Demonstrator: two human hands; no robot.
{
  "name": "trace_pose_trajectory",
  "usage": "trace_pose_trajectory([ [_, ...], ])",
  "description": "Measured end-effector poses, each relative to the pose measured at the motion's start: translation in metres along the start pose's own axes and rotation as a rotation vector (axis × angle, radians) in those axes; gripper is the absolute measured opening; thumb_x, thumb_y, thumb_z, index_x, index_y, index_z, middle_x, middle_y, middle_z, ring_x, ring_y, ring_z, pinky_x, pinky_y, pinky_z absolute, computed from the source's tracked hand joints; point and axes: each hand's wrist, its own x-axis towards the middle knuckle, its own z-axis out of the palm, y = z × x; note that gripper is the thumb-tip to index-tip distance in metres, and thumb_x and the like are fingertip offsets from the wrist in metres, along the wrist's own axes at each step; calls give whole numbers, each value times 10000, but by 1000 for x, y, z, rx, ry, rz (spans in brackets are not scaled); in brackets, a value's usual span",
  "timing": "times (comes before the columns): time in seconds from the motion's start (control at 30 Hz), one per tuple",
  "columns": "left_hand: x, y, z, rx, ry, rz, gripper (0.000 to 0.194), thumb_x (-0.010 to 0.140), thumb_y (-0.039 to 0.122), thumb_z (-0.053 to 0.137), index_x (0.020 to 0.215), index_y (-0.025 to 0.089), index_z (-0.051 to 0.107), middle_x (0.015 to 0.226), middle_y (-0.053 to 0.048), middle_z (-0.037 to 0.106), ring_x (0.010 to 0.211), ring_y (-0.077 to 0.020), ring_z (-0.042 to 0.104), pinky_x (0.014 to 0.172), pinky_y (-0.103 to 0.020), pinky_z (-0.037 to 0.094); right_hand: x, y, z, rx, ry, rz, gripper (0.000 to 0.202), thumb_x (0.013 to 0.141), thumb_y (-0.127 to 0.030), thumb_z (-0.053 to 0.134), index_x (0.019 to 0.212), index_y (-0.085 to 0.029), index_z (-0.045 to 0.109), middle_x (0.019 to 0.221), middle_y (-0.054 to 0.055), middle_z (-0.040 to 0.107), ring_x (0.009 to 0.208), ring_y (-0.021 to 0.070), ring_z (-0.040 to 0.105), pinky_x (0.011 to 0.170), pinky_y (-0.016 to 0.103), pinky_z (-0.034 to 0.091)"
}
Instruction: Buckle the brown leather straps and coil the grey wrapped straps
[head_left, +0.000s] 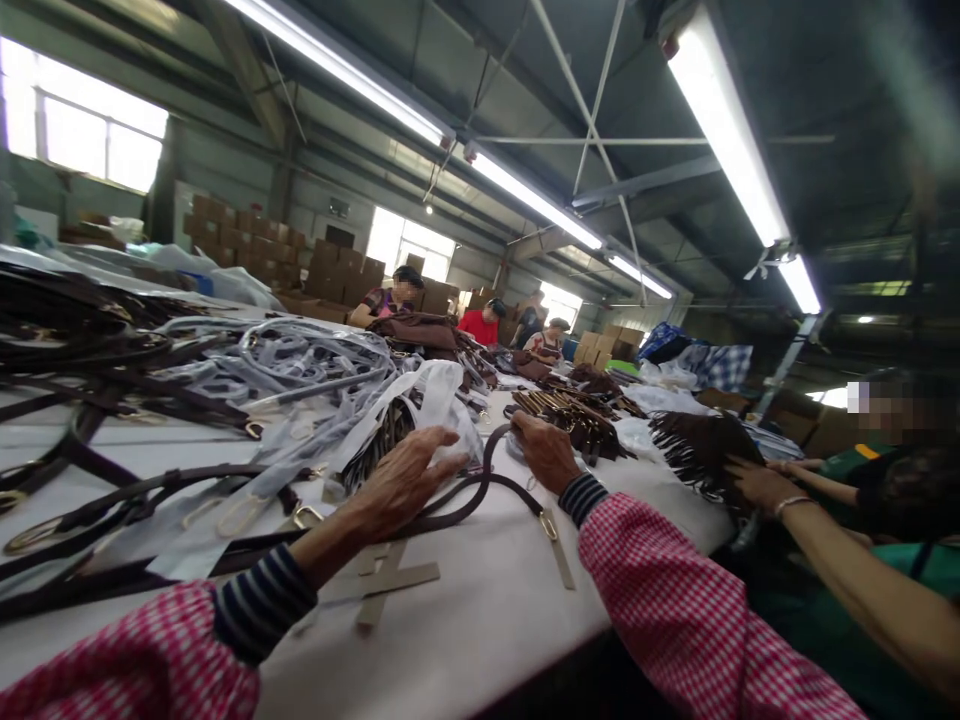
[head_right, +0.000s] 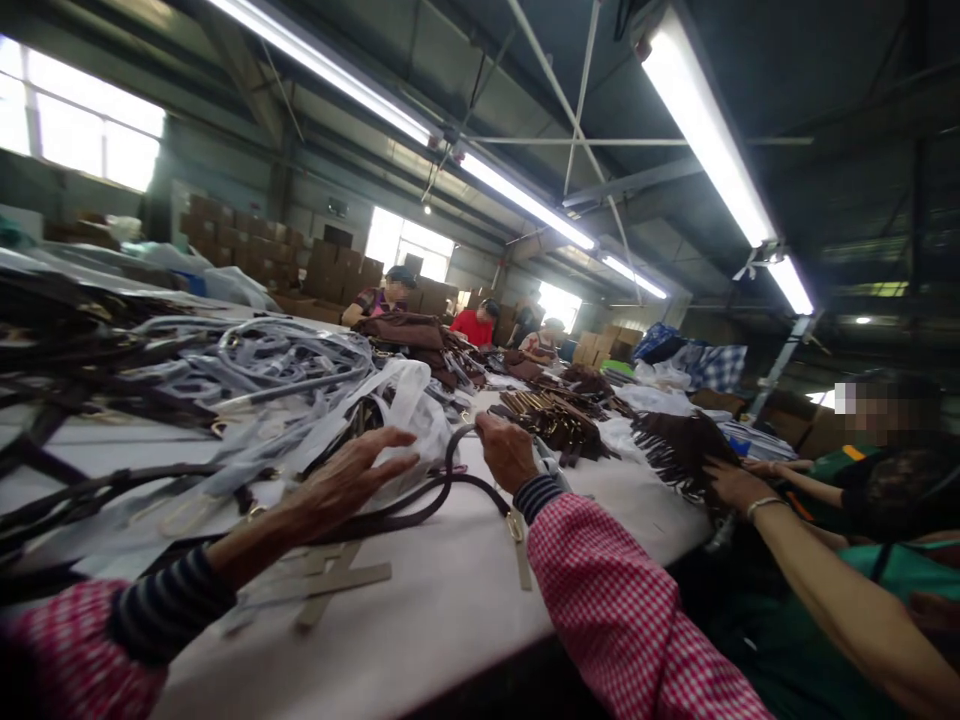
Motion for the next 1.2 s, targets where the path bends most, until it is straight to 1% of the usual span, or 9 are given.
trace_pose_trajectory([
  [0.1,6,-1,3,-227,-111,-41,488,930,611,545,1078,168,688,1162,-123,732,1118,-311,645,989,-423,459,0,-37,-32,46,19,-225,200,1075,-289,485,1108,-206,665,1060,81,693,1001,208,600,848,296,372],
  [0.23,5,-2,1,-468,-158,-184,474,845,637,637,851,164,611,798,-36,677,799,-218,634,733,-325,464,-9,-62,-55,351,-81,-463,152,950,-103,599,1018,-176,714,864,24,690,803,159,611,724,247,382],
  [0.33,0,2,-1,-431,-188,-125,459,862,612,645,881,154,647,781,2,614,735,-167,542,675,-287,397,-20,-61,-60,519,-162,-404,207,860,-6,594,912,-161,720,701,-30,634,653,117,561,642,227,351],
  [0.47,-7,10,9,-533,-464,-5,467,933,584,585,877,138,713,860,-42,668,808,-182,573,772,-310,435,-36,-59,-63,517,-216,-297,173,826,-56,647,682,-152,632,601,-50,533,585,95,473,583,238,296],
  [0.57,-12,10,15,-596,-556,-28,518,946,605,567,834,127,733,817,-66,690,771,-181,599,753,-307,451,-48,-52,-68,746,-461,-189,192,851,-181,695,682,-154,606,572,-66,488,528,80,426,517,219,284],
  [0.7,-11,5,7,-581,-532,-100,510,877,625,662,746,134,699,664,-40,663,597,-139,544,610,-273,401,-69,-25,-70,1218,-753,34,314,851,-430,765,847,-144,638,575,-72,525,458,68,428,442,190,327],
  [0.8,-8,-1,-2,-480,-566,-89,521,887,637,645,687,155,641,592,-10,616,547,-126,495,564,-265,351,-91,-2,-65,1345,-727,139,366,939,-487,661,884,-125,654,571,-45,576,425,60,444,420,182,319],
  [0.93,-7,-4,-3,-316,-603,-43,520,915,634,614,676,172,602,576,18,582,554,-124,486,555,-254,321,-115,16,-57,1293,-783,214,349,903,-464,711,852,-122,663,624,-13,640,424,60,468,393,184,272],
  [1.2,-37,52,13,-131,-705,221,462,975,536,606,705,168,676,589,12,612,614,-127,601,609,-213,402,-133,-20,-69,1169,-679,134,459,912,-577,660,755,-146,632,551,-28,544,461,74,386,453,210,266],
])
